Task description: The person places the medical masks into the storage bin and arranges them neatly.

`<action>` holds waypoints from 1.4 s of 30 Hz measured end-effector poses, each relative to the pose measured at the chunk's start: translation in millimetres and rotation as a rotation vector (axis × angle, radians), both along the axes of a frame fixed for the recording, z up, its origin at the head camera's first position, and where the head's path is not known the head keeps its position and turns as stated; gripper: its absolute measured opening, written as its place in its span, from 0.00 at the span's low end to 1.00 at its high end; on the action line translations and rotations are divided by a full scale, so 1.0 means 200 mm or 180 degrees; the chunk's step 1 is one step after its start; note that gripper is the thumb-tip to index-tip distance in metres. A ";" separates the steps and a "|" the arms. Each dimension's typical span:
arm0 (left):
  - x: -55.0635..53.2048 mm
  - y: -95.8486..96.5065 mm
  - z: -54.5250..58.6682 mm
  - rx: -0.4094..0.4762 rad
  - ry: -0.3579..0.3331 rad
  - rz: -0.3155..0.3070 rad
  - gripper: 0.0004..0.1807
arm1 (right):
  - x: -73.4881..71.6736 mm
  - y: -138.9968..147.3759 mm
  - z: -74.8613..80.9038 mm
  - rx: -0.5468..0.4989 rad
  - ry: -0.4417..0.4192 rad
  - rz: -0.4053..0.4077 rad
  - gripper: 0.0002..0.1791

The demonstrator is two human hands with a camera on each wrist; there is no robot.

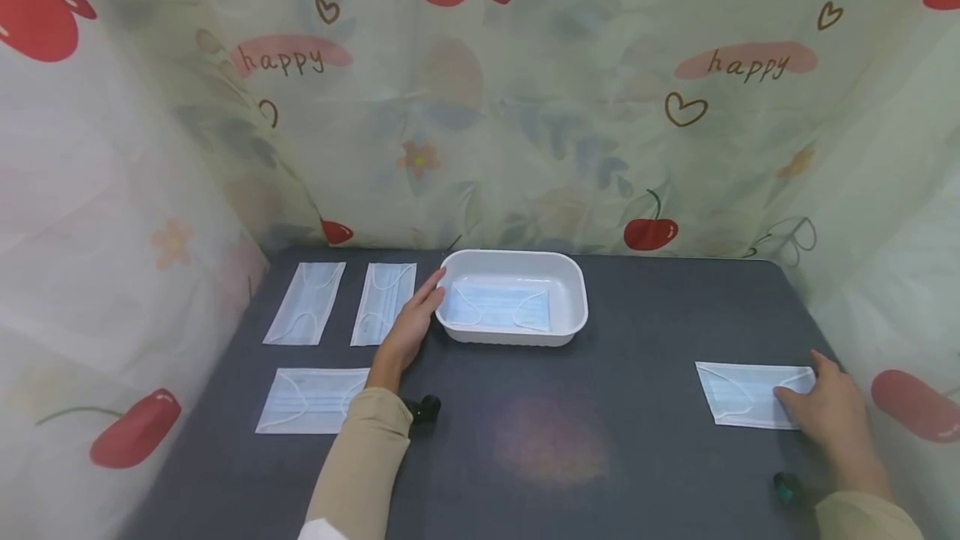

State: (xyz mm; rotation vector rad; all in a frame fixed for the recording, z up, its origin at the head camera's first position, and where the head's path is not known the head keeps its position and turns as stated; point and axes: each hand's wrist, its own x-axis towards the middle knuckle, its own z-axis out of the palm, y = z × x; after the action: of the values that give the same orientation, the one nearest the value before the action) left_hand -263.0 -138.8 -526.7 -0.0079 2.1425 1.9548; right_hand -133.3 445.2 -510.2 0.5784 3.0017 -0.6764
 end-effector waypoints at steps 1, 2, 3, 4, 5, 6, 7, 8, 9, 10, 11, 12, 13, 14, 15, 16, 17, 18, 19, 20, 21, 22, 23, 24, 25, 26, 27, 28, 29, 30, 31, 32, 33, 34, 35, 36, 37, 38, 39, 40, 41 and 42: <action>0.00 0.00 0.00 -0.0001 -0.0007 0.0001 0.27 | 0.00 0.00 0.00 -0.0018 0.0019 -0.0005 0.49; 0.00 0.00 0.00 0.0003 -0.0013 -0.0002 0.27 | 0.00 0.00 0.00 -0.0039 0.0030 -0.0028 0.49; 0.01 0.00 0.00 0.0006 -0.0013 -0.0005 0.27 | 0.01 0.00 0.00 -0.0061 0.0049 -0.0052 0.48; 0.01 0.00 0.01 0.0011 -0.0018 -0.0004 0.27 | 0.01 0.00 -0.01 -0.0087 0.0061 -0.0072 0.49; 0.01 0.00 0.01 0.0015 -0.0014 -0.0011 0.27 | 0.01 -0.01 -0.01 -0.0120 0.0063 -0.0111 0.49; 0.01 0.00 0.01 0.0014 -0.0014 -0.0009 0.27 | 0.01 -0.01 0.00 -0.0151 0.0050 -0.0153 0.49; 0.01 0.00 0.01 0.0016 -0.0010 -0.0009 0.27 | 0.01 -0.02 0.00 -0.0200 0.0028 -0.0209 0.49; 0.01 0.00 0.01 0.0018 -0.0005 -0.0011 0.27 | 0.01 -0.02 0.00 -0.0247 -0.0007 -0.0271 0.49; 0.01 0.00 0.01 0.0020 0.0006 -0.0015 0.27 | 0.01 -0.02 0.00 -0.0288 -0.0034 -0.0326 0.49; 0.00 0.00 0.01 0.0016 -0.0001 -0.0013 0.27 | 0.01 -0.02 0.01 -0.0322 -0.0071 -0.0382 0.49; 0.00 0.00 0.01 0.0010 -0.0010 -0.0007 0.27 | 0.01 -0.02 0.01 -0.0350 -0.0100 -0.0438 0.48; 0.00 0.00 0.01 0.0008 -0.0013 -0.0003 0.27 | 0.01 -0.02 0.01 -0.0386 -0.0128 -0.0484 0.48; 0.00 0.00 0.01 0.0007 -0.0016 -0.0007 0.27 | 0.01 -0.02 0.01 -0.0398 -0.0138 -0.0518 0.47; 0.00 0.00 0.01 0.0009 -0.0024 -0.0007 0.27 | 0.01 -0.02 0.00 -0.0389 -0.0136 -0.0524 0.46; 0.00 0.00 0.01 0.0014 -0.0027 -0.0011 0.27 | 0.01 -0.02 0.00 -0.0385 -0.0124 -0.0523 0.44; 0.01 0.00 0.01 0.0014 -0.0040 -0.0008 0.27 | 0.01 -0.02 0.00 -0.0376 -0.0110 -0.0511 0.43; 0.01 0.00 0.01 0.0019 -0.0036 -0.0012 0.27 | 0.01 -0.02 0.00 -0.0377 -0.0104 -0.0502 0.42; 0.01 0.00 0.01 0.0021 -0.0032 -0.0015 0.27 | 0.01 -0.01 0.00 -0.0370 -0.0098 -0.0484 0.41; 0.01 0.00 0.01 0.0019 -0.0036 -0.0016 0.27 | 0.01 -0.01 0.00 -0.0352 -0.0079 -0.0458 0.39; 0.01 0.00 0.01 0.0019 -0.0036 -0.0021 0.27 | 0.02 -0.01 0.00 -0.0362 -0.0070 -0.0437 0.38; 0.01 0.00 0.01 0.0016 -0.0038 -0.0022 0.27 | 0.02 -0.01 0.00 -0.0361 -0.0063 -0.0424 0.37; 0.01 0.00 0.01 0.0013 -0.0045 -0.0021 0.27 | 0.02 -0.01 0.00 -0.0364 -0.0066 -0.0414 0.36; 0.01 0.00 0.01 0.0010 -0.0050 -0.0023 0.27 | 0.02 -0.01 0.00 -0.0368 -0.0071 -0.0408 0.35; 0.00 0.00 0.01 0.0005 -0.0058 -0.0022 0.27 | 0.02 0.00 0.00 -0.0368 -0.0077 -0.0395 0.34; 0.00 0.00 0.01 0.0001 -0.0065 -0.0022 0.27 | 0.01 0.00 0.00 -0.0391 -0.0089 -0.0397 0.33; 0.00 0.00 0.01 -0.0001 -0.0068 -0.0021 0.27 | 0.01 0.00 -0.01 -0.0420 -0.0113 -0.0392 0.32; 0.00 0.00 0.01 -0.0004 -0.0067 -0.0016 0.27 | 0.01 0.01 -0.01 -0.0428 -0.0126 -0.0377 0.32; 0.00 0.00 0.01 -0.0009 -0.0068 -0.0014 0.27 | 0.01 0.01 -0.01 -0.0456 -0.0138 -0.0346 0.31; 0.00 0.00 0.01 -0.0011 -0.0061 -0.0022 0.27 | 0.02 0.01 -0.02 -0.0466 -0.0156 -0.0315 0.31; 0.00 0.00 0.00 -0.0016 -0.0057 -0.0033 0.27 | 0.02 0.02 -0.02 -0.0464 -0.0161 -0.0261 0.30; 0.00 0.00 0.00 -0.0018 -0.0053 -0.0043 0.26 | 0.02 0.03 -0.02 -0.0457 -0.0151 -0.0201 0.30; -0.01 0.00 0.00 -0.0018 -0.0048 -0.0050 0.26 | 0.02 0.03 -0.02 -0.0448 -0.0143 -0.0142 0.30; -0.01 0.00 0.00 -0.0017 -0.0040 -0.0061 0.26 | 0.03 0.03 -0.02 -0.0414 -0.0118 -0.0076 0.29; -0.01 0.00 0.00 -0.0017 -0.0039 -0.0062 0.26 | 0.03 0.03 -0.02 -0.0413 -0.0115 -0.0036 0.29; -0.01 0.00 0.00 -0.0016 -0.0030 -0.0068 0.27 | 0.02 0.02 -0.02 -0.0418 -0.0133 -0.0013 0.29; -0.01 0.00 0.00 -0.0017 -0.0032 -0.0054 0.26 | 0.02 0.02 -0.01 -0.0436 -0.0135 0.0002 0.28; -0.01 0.00 0.00 -0.0016 -0.0030 -0.0036 0.26 | 0.02 0.01 -0.01 -0.0470 -0.0154 -0.0001 0.28; 0.00 0.00 0.00 -0.0012 -0.0022 -0.0022 0.26 | 0.01 0.00 -0.01 -0.0507 -0.0182 -0.0012 0.28; 0.00 0.00 0.00 0.0002 -0.0017 -0.0012 0.26 | 0.01 -0.01 0.00 -0.0532 -0.0206 -0.0019 0.29; 0.00 0.00 0.00 0.0014 -0.0013 0.0000 0.26 | 0.00 -0.02 0.00 -0.0570 -0.0243 -0.0036 0.29; 0.00 0.00 0.00 0.0025 -0.0006 0.0000 0.26 | 0.00 -0.03 0.00 -0.0582 -0.0256 -0.0017 0.29; 0.00 0.00 0.00 0.0038 -0.0004 0.0004 0.26 | 0.00 -0.04 0.00 -0.0591 -0.0243 0.0027 0.29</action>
State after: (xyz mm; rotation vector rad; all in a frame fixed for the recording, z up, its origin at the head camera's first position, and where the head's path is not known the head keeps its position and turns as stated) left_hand -263.5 -138.6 -526.1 -0.0082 2.1305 1.9676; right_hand -133.6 437.1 -509.2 0.5676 2.8288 -0.8984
